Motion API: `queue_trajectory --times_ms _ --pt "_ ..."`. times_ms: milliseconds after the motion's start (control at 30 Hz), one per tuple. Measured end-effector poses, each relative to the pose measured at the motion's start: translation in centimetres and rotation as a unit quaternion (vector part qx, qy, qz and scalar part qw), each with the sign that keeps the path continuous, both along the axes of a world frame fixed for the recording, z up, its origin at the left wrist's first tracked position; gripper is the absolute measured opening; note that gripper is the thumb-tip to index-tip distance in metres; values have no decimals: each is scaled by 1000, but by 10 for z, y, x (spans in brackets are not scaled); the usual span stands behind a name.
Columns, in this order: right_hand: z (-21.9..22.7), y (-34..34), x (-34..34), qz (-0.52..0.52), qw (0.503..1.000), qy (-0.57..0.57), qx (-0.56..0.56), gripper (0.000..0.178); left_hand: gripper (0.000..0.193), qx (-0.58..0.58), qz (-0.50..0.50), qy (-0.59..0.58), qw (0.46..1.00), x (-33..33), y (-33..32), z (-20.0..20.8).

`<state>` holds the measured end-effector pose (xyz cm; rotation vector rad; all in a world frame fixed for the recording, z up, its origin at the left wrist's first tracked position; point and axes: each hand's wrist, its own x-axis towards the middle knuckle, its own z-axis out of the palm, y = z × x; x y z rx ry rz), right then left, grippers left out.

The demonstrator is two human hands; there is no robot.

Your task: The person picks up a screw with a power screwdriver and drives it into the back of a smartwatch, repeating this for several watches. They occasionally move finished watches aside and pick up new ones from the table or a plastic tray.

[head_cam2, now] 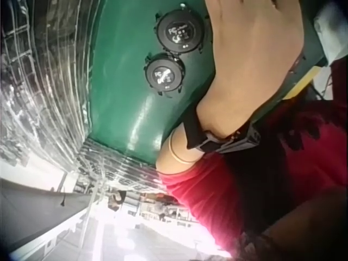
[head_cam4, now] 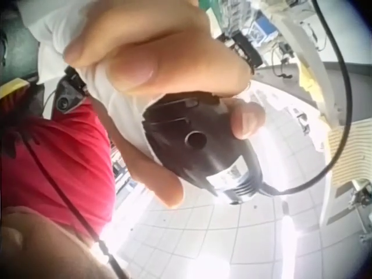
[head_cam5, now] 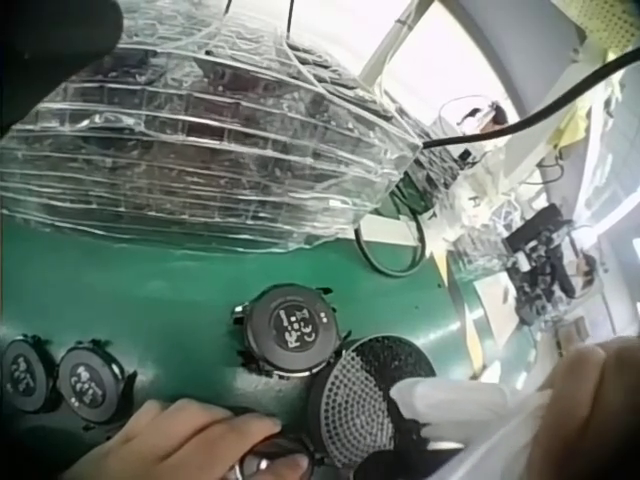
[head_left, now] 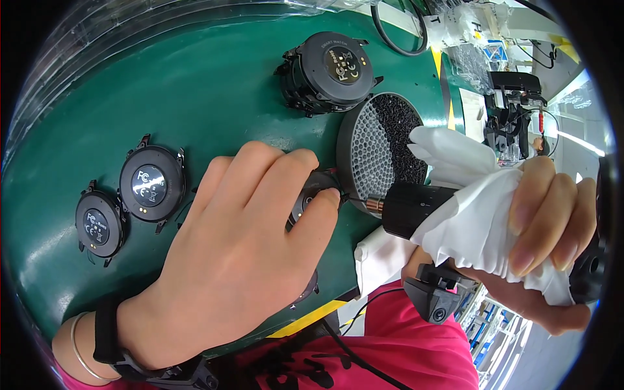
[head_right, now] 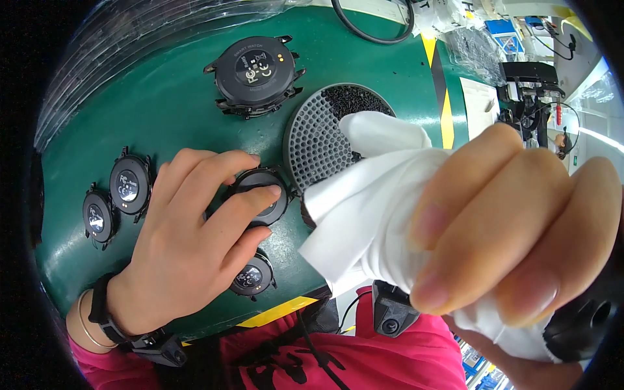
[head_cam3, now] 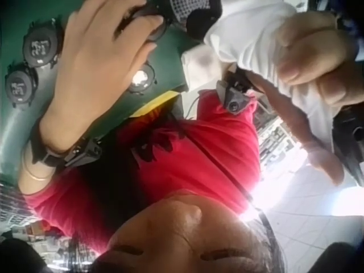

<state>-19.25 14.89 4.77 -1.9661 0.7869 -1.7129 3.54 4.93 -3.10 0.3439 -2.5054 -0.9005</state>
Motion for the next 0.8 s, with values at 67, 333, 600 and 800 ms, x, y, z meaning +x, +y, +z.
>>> queue_trajectory --times_ms 67,333,600,800 --pt "-1 -2 6 -6 1000 25 2 64 44 6 -1 1 1000 0 0 0" --pt "4 -1 33 -101 989 -111 11 56 35 1 10 43 999 -2 -2 3" --pt "21 1 22 -68 978 -183 69 51 22 -10 2 66 998 -3 -1 0" --pt "40 28 1 -54 983 -153 85 52 23 -13 -2 62 998 -3 -1 3"
